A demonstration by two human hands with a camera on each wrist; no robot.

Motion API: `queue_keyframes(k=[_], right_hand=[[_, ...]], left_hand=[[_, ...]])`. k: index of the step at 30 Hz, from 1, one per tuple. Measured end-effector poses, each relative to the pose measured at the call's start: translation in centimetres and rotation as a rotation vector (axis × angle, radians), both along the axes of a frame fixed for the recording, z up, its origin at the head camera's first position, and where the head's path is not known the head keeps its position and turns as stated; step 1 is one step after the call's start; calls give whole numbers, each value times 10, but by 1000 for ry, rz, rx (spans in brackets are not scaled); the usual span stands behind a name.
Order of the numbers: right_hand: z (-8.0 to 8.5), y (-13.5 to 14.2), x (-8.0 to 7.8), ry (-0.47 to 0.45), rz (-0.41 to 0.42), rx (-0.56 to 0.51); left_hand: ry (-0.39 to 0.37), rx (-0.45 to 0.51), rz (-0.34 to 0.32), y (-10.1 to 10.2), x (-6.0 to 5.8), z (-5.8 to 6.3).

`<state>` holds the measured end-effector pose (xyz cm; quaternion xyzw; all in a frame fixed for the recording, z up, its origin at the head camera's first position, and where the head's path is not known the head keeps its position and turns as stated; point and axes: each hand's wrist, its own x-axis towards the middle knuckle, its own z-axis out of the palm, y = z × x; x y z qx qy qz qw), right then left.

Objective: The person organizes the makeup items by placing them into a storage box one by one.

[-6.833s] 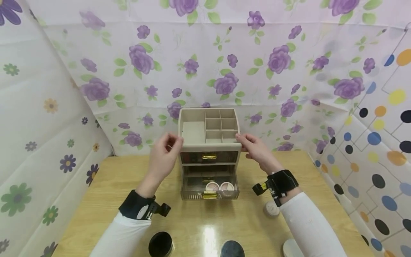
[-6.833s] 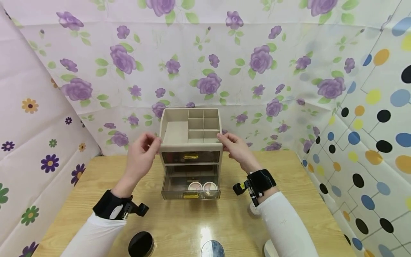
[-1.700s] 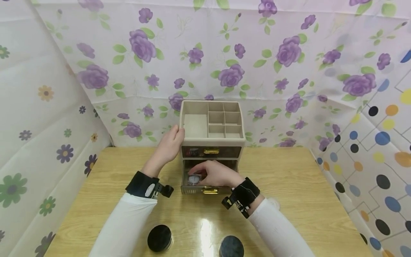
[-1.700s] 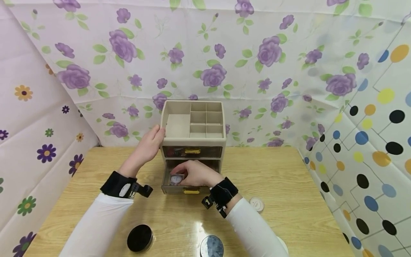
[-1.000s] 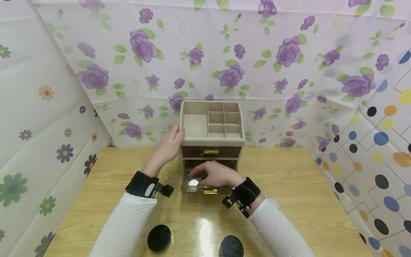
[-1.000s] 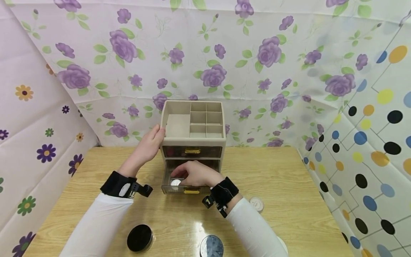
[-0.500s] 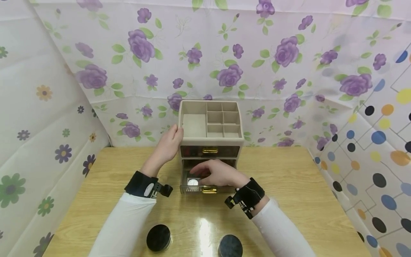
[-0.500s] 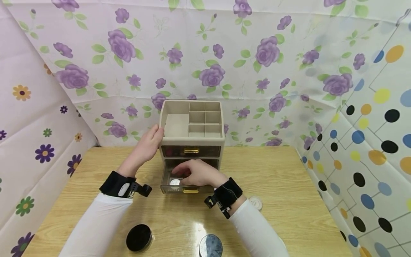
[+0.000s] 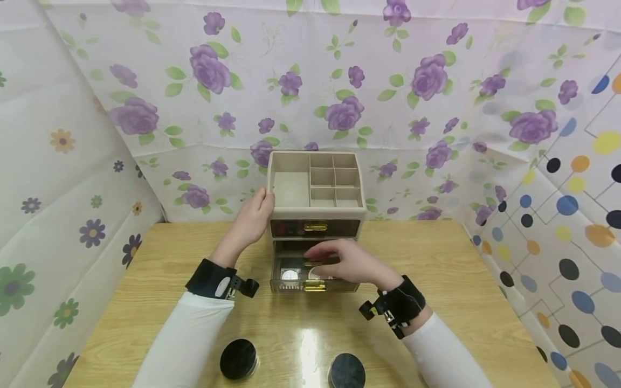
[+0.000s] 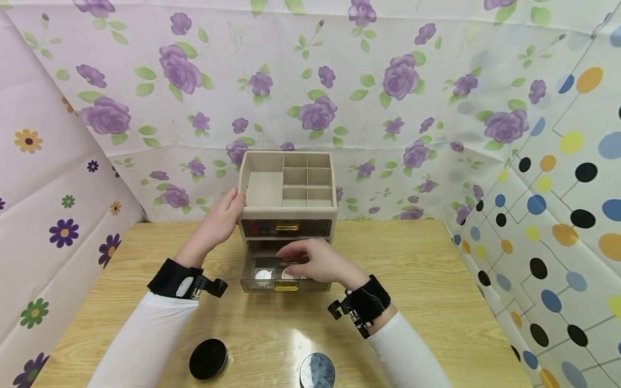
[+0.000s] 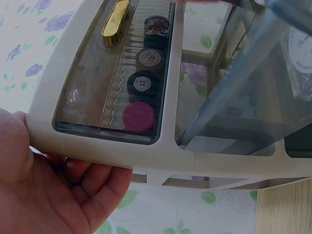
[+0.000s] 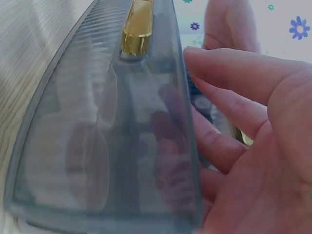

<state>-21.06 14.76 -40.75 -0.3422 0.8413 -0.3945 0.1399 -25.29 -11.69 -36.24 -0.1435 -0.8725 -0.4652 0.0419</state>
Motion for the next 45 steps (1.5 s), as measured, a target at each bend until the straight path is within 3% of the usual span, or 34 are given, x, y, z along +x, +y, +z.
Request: queue_keyframes(k=[9,15,24,35,45], right_hand=[[5,37,14,-12,-67,-97],[4,58,17,44,-117,-78],[-2,95,27,34,-212,-53],[-24,160,40,-47,-283,31],[-40,194,52,-117,-326,94]], left_hand=[[-2,-4,-2,1,0,-2],[0,-9,4,1,0,-1],[-12,-14,9,2,-1,-3],[-5,-17,10,0,-1,-1],[-3,-11,1,0,-2,-3]])
